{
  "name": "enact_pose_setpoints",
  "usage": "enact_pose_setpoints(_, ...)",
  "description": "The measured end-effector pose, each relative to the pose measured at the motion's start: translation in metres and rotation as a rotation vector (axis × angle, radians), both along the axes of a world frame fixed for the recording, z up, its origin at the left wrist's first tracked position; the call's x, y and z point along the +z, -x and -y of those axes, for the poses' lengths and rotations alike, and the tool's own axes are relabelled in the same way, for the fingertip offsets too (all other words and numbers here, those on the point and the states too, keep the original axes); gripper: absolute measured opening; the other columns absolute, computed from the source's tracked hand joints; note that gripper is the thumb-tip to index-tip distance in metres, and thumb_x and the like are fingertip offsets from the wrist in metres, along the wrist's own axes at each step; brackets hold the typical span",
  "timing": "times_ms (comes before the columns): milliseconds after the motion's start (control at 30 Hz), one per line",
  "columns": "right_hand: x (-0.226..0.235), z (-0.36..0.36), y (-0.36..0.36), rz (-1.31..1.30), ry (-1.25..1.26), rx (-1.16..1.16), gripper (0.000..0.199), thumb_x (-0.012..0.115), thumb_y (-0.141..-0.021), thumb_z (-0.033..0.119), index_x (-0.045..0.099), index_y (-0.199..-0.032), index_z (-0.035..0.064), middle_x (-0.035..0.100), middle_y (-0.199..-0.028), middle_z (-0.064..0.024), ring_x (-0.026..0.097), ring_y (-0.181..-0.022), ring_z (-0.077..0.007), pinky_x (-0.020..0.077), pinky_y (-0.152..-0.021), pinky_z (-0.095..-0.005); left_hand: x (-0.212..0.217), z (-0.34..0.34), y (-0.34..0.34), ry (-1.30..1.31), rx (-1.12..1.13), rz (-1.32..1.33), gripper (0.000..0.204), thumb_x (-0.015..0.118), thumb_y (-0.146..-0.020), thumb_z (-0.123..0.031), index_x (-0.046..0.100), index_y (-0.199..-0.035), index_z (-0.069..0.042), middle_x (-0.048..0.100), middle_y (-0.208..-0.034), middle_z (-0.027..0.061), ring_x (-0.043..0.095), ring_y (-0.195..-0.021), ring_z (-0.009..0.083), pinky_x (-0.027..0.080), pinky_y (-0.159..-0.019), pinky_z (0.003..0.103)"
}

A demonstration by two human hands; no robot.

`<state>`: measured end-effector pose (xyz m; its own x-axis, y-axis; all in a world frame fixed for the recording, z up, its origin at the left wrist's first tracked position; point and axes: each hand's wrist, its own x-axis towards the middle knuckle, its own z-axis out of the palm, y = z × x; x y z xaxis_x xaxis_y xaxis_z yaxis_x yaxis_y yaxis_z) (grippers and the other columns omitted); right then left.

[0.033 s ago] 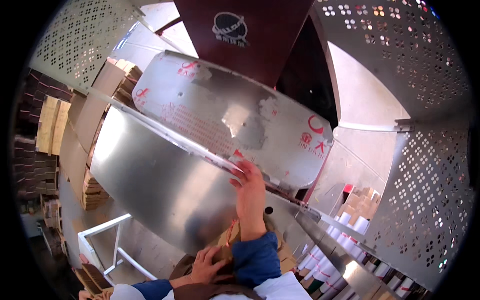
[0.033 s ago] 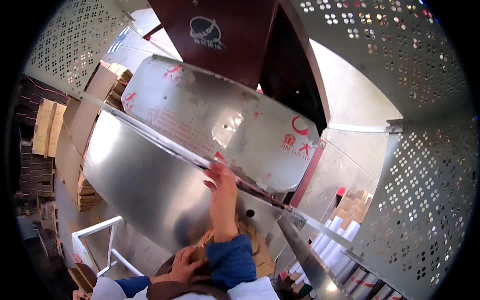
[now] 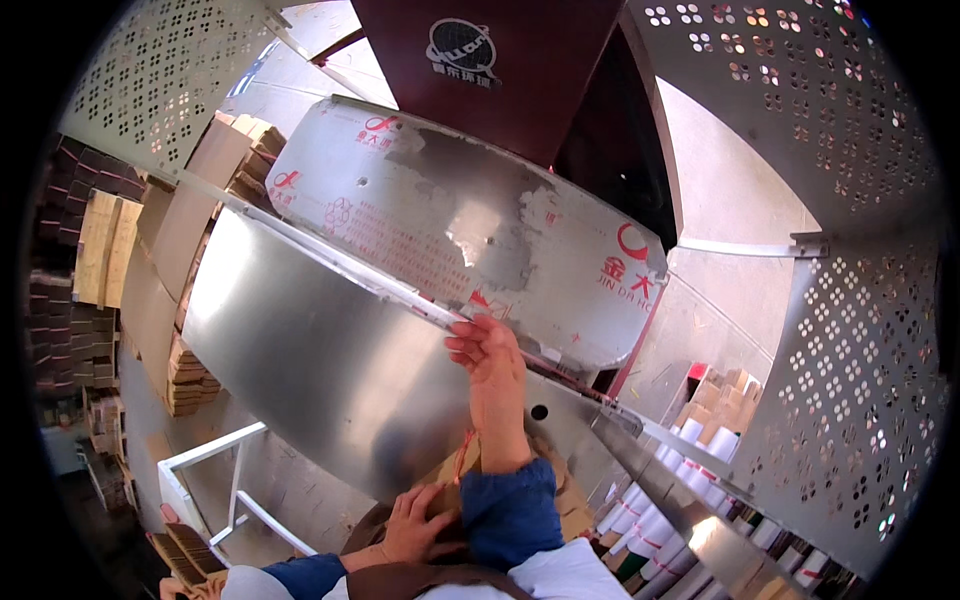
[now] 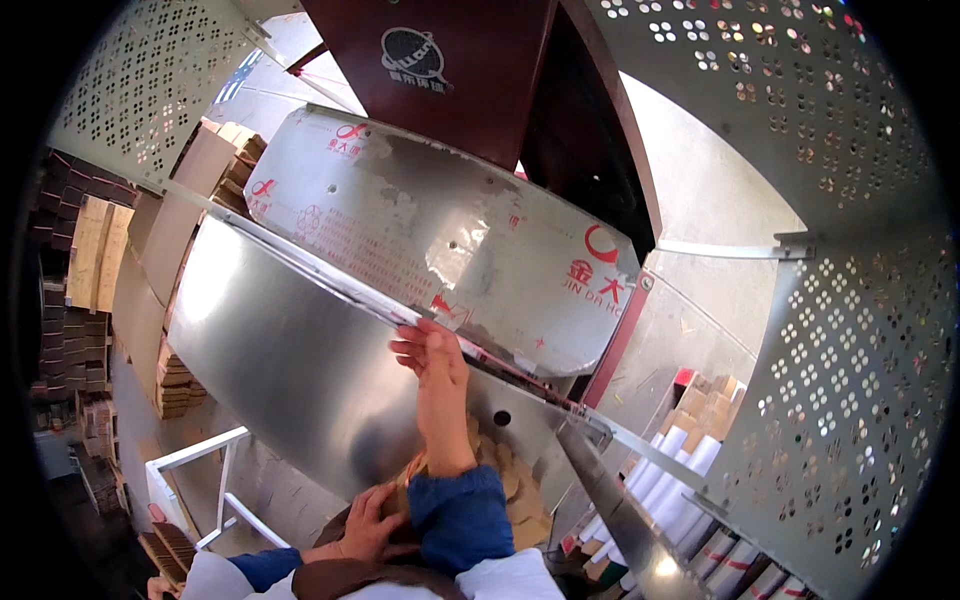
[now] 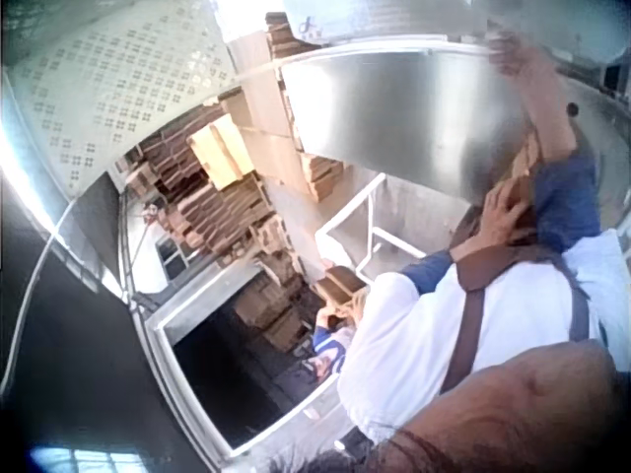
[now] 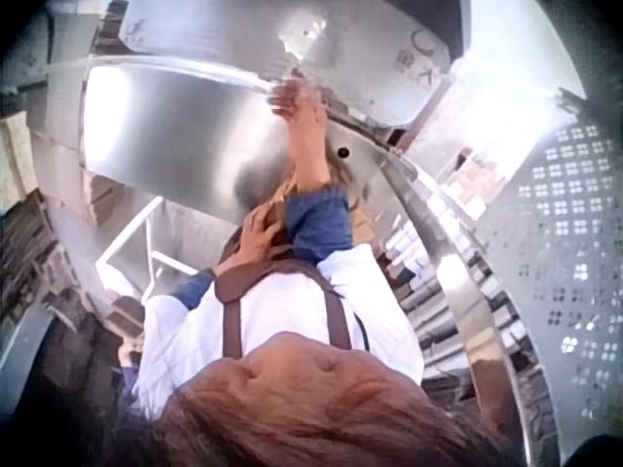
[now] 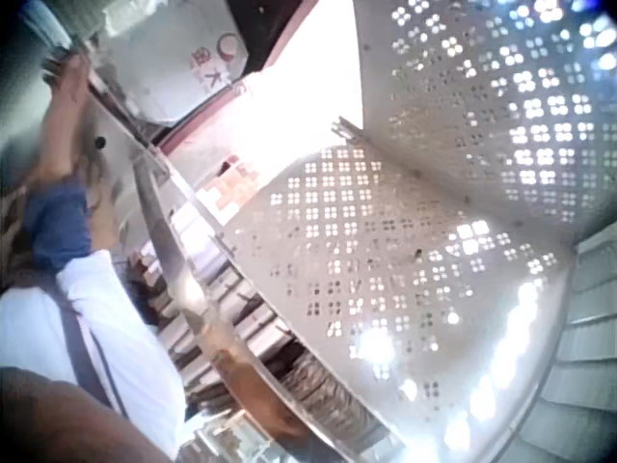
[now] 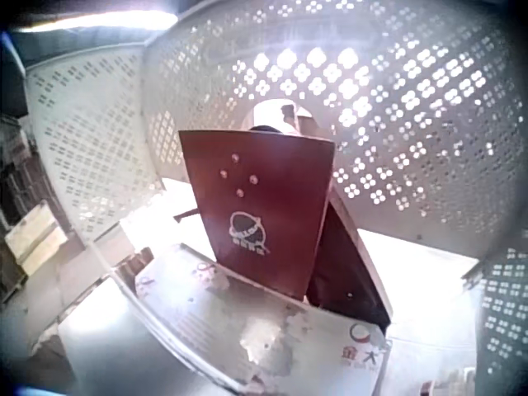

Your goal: The person repeatedly picks up stacks of flat cardboard pieces, places them into a strapping machine, and secures them with pink plastic bands. The person then removes the bundled stacks and places them on a nearby table or the floor.

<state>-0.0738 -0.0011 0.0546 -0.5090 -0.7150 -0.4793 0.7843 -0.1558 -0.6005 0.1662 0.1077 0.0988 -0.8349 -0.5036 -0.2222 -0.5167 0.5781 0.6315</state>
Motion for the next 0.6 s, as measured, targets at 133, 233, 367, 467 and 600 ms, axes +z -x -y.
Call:
enact_pose_setpoints(133,0.032,-0.004,0.019,-0.249,0.100,-0.046,0.038,0.042,-0.102,0.032,0.054,-0.118,0.0007,0.064,-0.107,-0.0120,0.062,-0.092,-0.0206,0.0483,-0.083,-0.0328,0.017,0.005,0.013,0.018,-0.027,-0.031,0.063,0.078,-0.068,-0.046,0.059,-0.121,-0.018,0.038,-0.141,0.0188,0.041,-0.124,0.0397,0.035,-0.101,0.049)
enact_pose_setpoints(233,0.098,-0.060,0.031,-0.441,0.030,-0.065,0.034,0.047,-0.101,0.027,0.053,-0.121,0.0001,0.063,-0.109,-0.0095,0.061,-0.094,-0.0173,0.0462,-0.085,-0.0299,0.024,0.005,0.017,0.008,-0.013,-0.043,0.065,0.076,-0.070,-0.047,0.057,-0.125,-0.018,0.035,-0.144,0.0188,0.039,-0.127,0.0393,0.033,-0.102,0.049)
enact_pose_setpoints(367,0.120,-0.202,0.029,-1.164,-0.391,-0.030,0.028,0.050,-0.099,0.023,0.058,-0.116,0.0011,0.064,-0.109,-0.0086,0.060,-0.100,-0.0156,0.0465,-0.087,-0.0298,0.049,0.004,0.022,0.159,-0.067,0.033,0.070,0.078,-0.069,-0.045,0.056,-0.127,-0.013,0.029,-0.148,0.0195,0.031,-0.134,0.0408,0.029,-0.107,0.052)
enact_pose_setpoints(467,0.028,-0.312,0.000,-0.898,-0.739,-0.128,0.036,0.043,-0.101,0.030,0.060,-0.114,0.0013,0.065,-0.102,-0.0099,0.062,-0.096,-0.0177,0.0482,-0.082,-0.0316,0.051,0.003,0.024,0.176,-0.277,-0.089,0.059,0.072,-0.077,-0.039,0.055,-0.127,-0.012,0.036,-0.145,0.0195,0.033,-0.133,0.0387,0.030,-0.108,0.051)
enact_pose_setpoints(600,-0.083,-0.361,-0.039,0.004,-0.801,0.017,0.050,0.035,-0.102,0.042,0.059,-0.116,0.0011,0.066,-0.100,-0.0116,0.063,-0.093,-0.0222,0.0492,-0.078,-0.0347,0.044,-0.008,0.028,0.236,-0.437,-0.155,0.057,0.070,-0.079,-0.035,0.054,-0.129,-0.010,0.044,-0.138,0.0199,0.037,-0.130,0.0388,0.032,-0.107,0.051)
